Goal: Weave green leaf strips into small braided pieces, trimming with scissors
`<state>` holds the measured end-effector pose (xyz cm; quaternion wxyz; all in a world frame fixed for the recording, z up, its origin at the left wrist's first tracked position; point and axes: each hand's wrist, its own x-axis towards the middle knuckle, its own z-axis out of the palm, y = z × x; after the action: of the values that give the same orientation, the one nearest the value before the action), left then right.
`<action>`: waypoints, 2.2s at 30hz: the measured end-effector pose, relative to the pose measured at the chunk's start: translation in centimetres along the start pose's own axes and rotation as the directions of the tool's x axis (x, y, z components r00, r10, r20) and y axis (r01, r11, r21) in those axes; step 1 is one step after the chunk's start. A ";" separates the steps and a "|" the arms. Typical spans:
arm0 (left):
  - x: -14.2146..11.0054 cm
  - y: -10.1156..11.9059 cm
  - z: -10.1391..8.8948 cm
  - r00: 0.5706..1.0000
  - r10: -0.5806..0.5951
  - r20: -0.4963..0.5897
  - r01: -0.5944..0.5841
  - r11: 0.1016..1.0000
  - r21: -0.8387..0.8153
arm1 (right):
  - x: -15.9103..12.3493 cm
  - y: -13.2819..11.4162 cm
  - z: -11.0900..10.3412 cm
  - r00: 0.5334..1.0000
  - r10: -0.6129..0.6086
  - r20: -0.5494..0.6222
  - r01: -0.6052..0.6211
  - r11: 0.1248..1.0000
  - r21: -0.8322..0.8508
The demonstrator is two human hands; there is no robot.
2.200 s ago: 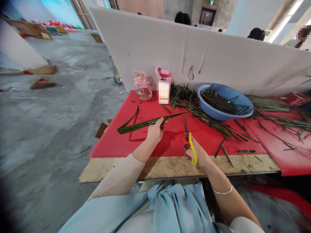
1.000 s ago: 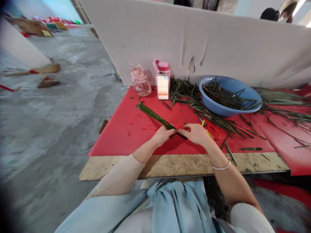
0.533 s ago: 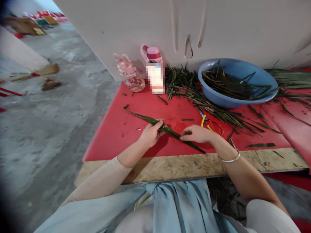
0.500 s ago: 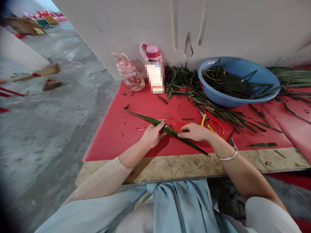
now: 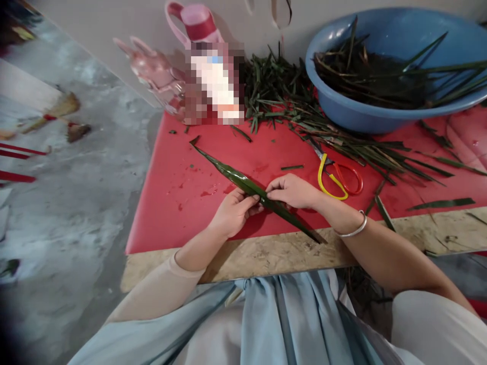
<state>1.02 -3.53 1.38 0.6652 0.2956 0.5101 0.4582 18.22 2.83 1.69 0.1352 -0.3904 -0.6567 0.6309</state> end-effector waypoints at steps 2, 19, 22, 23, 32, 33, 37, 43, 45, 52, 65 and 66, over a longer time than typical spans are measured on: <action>0.0 -0.1 0.0 1.000 0.015 0.000 -0.015 1.000 0.002 | 0.0 0.0 0.1 1.000 -0.026 -0.015 0.025 1.000 -0.012; -1.0 0.1 0.0 0.972 0.187 -0.141 -0.148 0.958 0.244 | -1.1 -0.6 3.2 0.926 -0.255 -0.277 0.182 0.947 -0.266; -0.8 0.0 -0.2 0.970 0.197 -0.145 -0.158 0.958 0.240 | -1.2 -0.6 2.6 0.966 -0.196 -0.167 0.151 0.957 -0.246; -0.8 0.0 -0.2 0.970 0.194 -0.143 -0.159 0.961 0.226 | -1.2 -0.6 2.4 0.978 -0.170 -0.122 0.136 0.960 -0.245; -0.8 -0.4 -0.1 0.980 0.171 -0.105 -0.139 0.956 0.260 | -0.8 -0.4 2.6 0.971 -0.182 -0.153 0.153 0.971 -0.183; -0.9 -0.5 -0.1 0.978 0.185 -0.099 -0.150 0.947 0.285 | -0.8 -0.4 2.8 0.969 -0.191 -0.159 0.158 0.967 -0.199; -1.4 -0.6 0.2 0.955 0.267 -0.129 -0.212 0.920 0.330 | -1.2 -0.7 3.3 0.951 -0.243 -0.191 0.175 0.932 -0.317; -1.9 -0.6 0.6 0.939 0.311 -0.147 -0.257 0.917 0.304 | -1.5 -0.8 4.1 0.934 -0.316 -0.167 0.219 0.876 -0.429; -1.7 -0.7 0.6 0.946 0.280 -0.165 -0.226 0.931 0.288 | -1.5 -0.8 4.0 0.935 -0.312 -0.167 0.216 0.877 -0.429; -1.3 -0.7 0.8 0.973 0.207 -0.103 -0.186 0.965 0.185 | -1.1 -0.6 2.0 0.967 -0.208 -0.149 0.171 0.959 -0.226; -1.7 -0.6 0.8 0.978 0.189 -0.087 -0.161 0.953 0.256 | -0.9 -0.6 2.0 0.982 -0.121 -0.143 0.106 0.989 -0.107; -1.7 -0.5 0.9 0.980 0.180 -0.089 -0.156 0.960 0.232 | -0.8 -0.5 1.9 0.985 -0.102 -0.139 0.095 0.994 -0.057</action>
<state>1.91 -5.20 1.90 0.5575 0.3853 0.5670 0.4682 17.30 0.90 2.10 0.2027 -0.4042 -0.6797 0.5776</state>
